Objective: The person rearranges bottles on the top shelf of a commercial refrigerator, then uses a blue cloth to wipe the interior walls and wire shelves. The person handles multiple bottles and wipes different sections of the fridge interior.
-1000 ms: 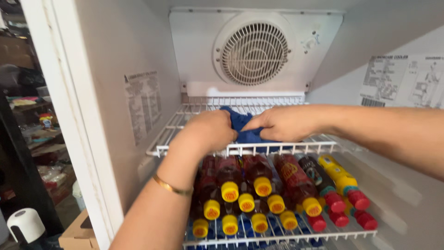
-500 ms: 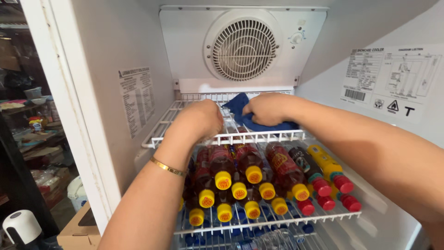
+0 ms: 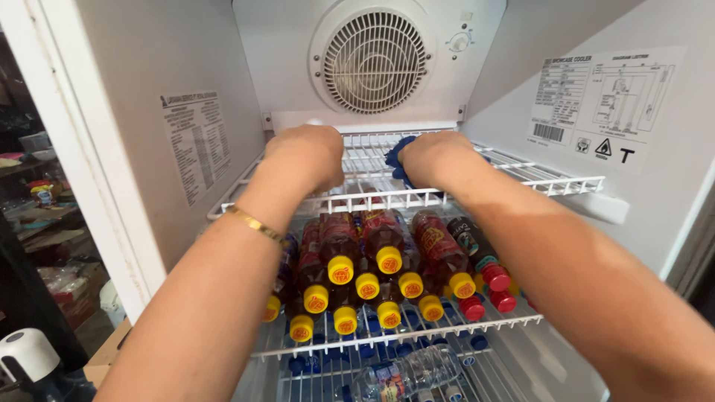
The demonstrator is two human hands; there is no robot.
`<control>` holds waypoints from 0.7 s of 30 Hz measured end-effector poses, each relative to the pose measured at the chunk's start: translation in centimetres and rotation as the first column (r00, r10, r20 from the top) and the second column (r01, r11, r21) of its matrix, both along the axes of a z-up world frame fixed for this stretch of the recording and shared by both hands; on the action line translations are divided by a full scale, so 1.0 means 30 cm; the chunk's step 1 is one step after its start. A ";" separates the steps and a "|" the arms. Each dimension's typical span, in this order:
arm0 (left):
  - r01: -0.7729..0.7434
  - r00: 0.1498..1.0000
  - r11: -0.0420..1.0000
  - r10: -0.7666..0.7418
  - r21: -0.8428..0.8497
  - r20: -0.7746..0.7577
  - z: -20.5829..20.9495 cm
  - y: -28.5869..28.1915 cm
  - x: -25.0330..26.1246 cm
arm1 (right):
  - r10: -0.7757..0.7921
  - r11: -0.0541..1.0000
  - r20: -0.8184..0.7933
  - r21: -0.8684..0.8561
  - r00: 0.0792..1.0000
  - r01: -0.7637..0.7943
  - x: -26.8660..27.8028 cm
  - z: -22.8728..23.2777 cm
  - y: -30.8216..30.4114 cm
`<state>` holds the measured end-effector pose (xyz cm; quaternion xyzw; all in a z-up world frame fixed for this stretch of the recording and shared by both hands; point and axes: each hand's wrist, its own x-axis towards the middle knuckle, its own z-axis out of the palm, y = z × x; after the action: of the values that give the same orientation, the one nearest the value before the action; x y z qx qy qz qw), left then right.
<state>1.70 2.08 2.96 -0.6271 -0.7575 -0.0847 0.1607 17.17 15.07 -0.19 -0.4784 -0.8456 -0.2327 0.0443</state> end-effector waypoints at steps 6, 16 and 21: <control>0.509 0.821 0.655 -0.564 0.558 -0.088 -0.058 -0.137 0.068 | 0.026 1.000 -0.099 0.004 0.995 -0.026 0.021 -0.013 -0.006; 0.757 0.639 0.591 -0.759 0.278 -0.127 -0.462 -0.204 0.181 | 0.244 0.947 -0.211 -0.159 0.947 -0.280 0.129 0.002 0.129; 0.758 0.652 0.642 -0.739 0.116 -0.173 -0.731 -0.067 0.236 | 0.243 0.955 -0.213 -0.121 0.946 -0.272 0.120 -0.008 0.122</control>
<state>8.78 0.06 -18.96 -0.8708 -0.4092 -0.1763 0.2079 20.76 18.72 -0.42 -0.3860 -0.9074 -0.1131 0.1217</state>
